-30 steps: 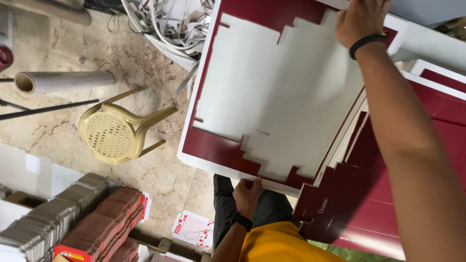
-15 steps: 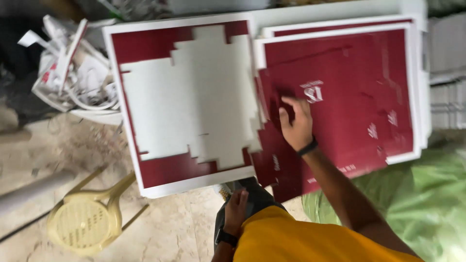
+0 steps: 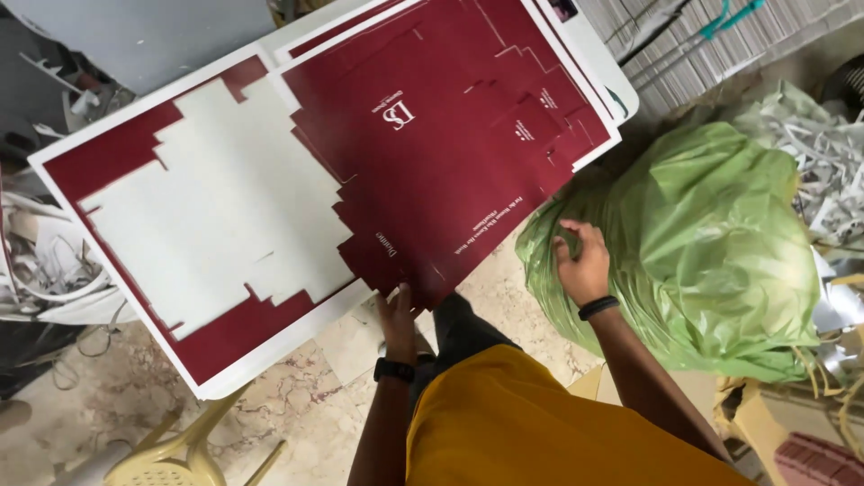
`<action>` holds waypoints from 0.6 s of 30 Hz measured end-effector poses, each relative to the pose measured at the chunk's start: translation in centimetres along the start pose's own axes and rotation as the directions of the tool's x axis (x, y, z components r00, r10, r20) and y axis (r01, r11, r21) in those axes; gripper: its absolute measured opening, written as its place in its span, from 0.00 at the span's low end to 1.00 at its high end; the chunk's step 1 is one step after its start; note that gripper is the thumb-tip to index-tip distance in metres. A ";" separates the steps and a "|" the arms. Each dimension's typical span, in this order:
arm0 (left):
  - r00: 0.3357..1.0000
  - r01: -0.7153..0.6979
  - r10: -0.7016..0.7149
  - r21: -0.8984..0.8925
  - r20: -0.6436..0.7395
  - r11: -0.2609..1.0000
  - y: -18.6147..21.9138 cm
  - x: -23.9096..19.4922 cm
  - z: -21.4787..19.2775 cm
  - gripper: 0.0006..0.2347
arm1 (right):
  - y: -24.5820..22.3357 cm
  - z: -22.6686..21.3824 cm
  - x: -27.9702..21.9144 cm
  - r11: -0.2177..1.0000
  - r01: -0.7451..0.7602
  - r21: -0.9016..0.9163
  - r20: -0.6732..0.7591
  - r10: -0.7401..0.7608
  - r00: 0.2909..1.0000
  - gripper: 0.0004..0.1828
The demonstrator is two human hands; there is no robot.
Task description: Manually separating pre-cut cardboard box templates from the surrounding waste material on a work table.
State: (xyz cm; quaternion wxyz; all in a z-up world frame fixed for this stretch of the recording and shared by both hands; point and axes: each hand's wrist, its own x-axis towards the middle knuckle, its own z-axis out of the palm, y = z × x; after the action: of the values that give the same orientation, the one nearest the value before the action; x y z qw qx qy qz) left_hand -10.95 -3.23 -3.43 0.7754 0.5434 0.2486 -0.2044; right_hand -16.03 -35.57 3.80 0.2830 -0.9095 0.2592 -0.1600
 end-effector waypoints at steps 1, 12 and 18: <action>0.997 0.037 -0.037 0.000 -0.073 0.999 1.4 -0.7 0.7 0.19 | 1.1 -0.1 0.3 0.999 -0.044 0.003 0.006 0.044 0.999 0.15; 0.907 0.045 -0.046 -0.012 -0.419 0.999 -0.1 4.7 2.1 0.24 | 7.2 3.6 19.4 0.996 -0.059 0.073 0.143 0.048 0.989 0.19; 0.780 0.019 -0.020 -0.009 -0.626 1.000 -0.1 3.2 3.5 0.17 | 5.7 5.8 28.3 0.976 0.065 -0.208 0.536 0.058 0.842 0.33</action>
State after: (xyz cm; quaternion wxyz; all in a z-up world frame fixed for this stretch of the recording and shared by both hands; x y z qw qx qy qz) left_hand -7.84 -6.73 -4.45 0.6473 0.5771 0.4975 -0.0201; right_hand 7.43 -53.02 -0.12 0.2426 -0.9436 0.1835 0.1311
